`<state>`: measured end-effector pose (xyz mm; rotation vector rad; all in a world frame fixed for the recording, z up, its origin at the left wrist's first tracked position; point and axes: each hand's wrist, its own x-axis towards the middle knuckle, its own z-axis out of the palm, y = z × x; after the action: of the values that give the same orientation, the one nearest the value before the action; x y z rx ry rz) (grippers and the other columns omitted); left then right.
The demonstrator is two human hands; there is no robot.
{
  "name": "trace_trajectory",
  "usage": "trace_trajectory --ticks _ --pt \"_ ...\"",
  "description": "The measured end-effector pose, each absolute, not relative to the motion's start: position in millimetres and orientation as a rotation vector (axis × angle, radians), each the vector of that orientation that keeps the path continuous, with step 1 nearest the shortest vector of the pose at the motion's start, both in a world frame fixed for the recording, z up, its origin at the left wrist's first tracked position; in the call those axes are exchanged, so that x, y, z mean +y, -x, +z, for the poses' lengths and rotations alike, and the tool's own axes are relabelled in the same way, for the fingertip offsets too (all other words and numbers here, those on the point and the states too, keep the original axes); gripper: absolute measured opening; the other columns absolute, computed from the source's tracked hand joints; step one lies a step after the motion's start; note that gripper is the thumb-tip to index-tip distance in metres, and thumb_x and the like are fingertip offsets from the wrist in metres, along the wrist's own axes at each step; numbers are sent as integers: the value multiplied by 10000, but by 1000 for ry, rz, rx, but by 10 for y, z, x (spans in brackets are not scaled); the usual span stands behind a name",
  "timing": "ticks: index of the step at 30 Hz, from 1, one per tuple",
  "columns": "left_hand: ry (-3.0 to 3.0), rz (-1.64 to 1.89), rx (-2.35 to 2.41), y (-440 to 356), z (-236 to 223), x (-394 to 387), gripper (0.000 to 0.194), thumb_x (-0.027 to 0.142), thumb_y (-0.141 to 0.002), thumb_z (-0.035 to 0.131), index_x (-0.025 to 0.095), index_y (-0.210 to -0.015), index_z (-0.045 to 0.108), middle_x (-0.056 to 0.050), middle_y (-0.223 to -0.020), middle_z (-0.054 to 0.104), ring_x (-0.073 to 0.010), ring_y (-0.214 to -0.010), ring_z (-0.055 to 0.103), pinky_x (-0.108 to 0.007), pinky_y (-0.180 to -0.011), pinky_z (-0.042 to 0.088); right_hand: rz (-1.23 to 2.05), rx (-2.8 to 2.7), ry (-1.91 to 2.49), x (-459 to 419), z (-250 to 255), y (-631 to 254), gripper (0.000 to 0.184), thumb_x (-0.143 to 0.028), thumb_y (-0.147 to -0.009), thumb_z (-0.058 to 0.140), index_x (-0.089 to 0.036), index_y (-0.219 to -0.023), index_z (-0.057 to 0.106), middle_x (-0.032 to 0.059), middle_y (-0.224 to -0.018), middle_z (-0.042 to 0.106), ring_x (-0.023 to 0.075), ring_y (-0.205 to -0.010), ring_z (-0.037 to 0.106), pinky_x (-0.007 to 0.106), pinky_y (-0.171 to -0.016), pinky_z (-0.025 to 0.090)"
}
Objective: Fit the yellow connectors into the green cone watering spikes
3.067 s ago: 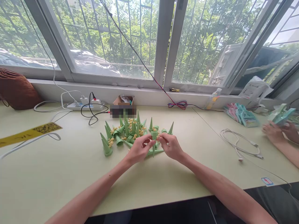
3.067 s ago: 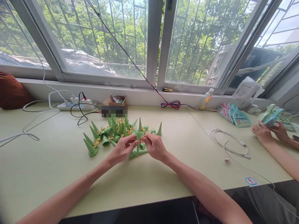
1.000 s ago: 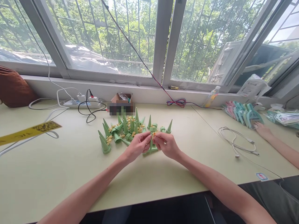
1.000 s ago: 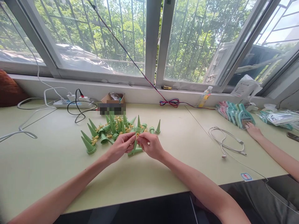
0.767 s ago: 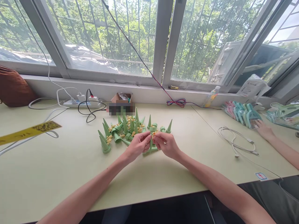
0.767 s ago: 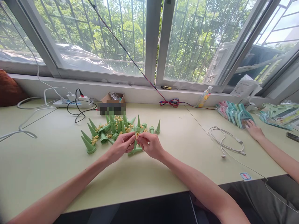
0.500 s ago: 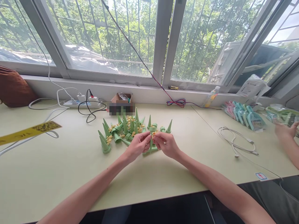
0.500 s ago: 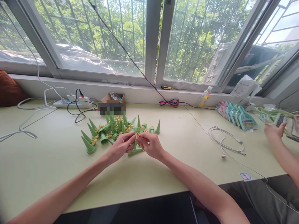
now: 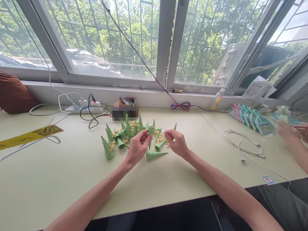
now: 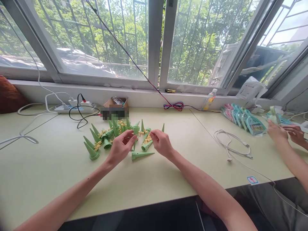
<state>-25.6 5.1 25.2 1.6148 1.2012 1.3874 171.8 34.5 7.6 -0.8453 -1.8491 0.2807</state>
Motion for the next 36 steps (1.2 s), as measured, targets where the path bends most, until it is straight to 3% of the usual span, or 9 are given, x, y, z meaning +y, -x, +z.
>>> trace_trajectory --ticks 4,11,22,36 --pt "-1727 1429 1306 262 259 48 335 409 -857 628 180 -1085 539 -12 -773 628 -128 -608 582 -211 -506 433 230 -1859 932 399 59 -1755 240 -330 -993 454 -180 -909 622 43 -809 665 122 -607 529 235 -585 445" --pt "-1993 1299 1389 289 222 61 420 324 -918 530 242 -1323 456 56 -678 560 -89 -497 444 -203 -529 413 215 -1943 1028 425 25 -1777 156 -233 -972 467 -188 -964 616 42 -923 670 113 -586 512 245 -625 436" --pt "-2150 1136 1499 322 164 84 405 309 -921 501 199 -1310 505 45 -664 590 -105 -478 403 -229 -580 415 247 -2036 1108 438 -5 -1787 145 -168 -948 484 -195 -986 622 46 -960 656 117 -596 514 250 -640 429" --pt "-2271 1026 1520 327 120 97 312 305 -909 503 200 -1201 535 20 -700 600 -130 -528 473 -281 -679 462 210 -2113 1167 449 11 -1800 173 -116 -941 495 -192 -992 641 30 -903 649 124 -645 537 241 -682 423"
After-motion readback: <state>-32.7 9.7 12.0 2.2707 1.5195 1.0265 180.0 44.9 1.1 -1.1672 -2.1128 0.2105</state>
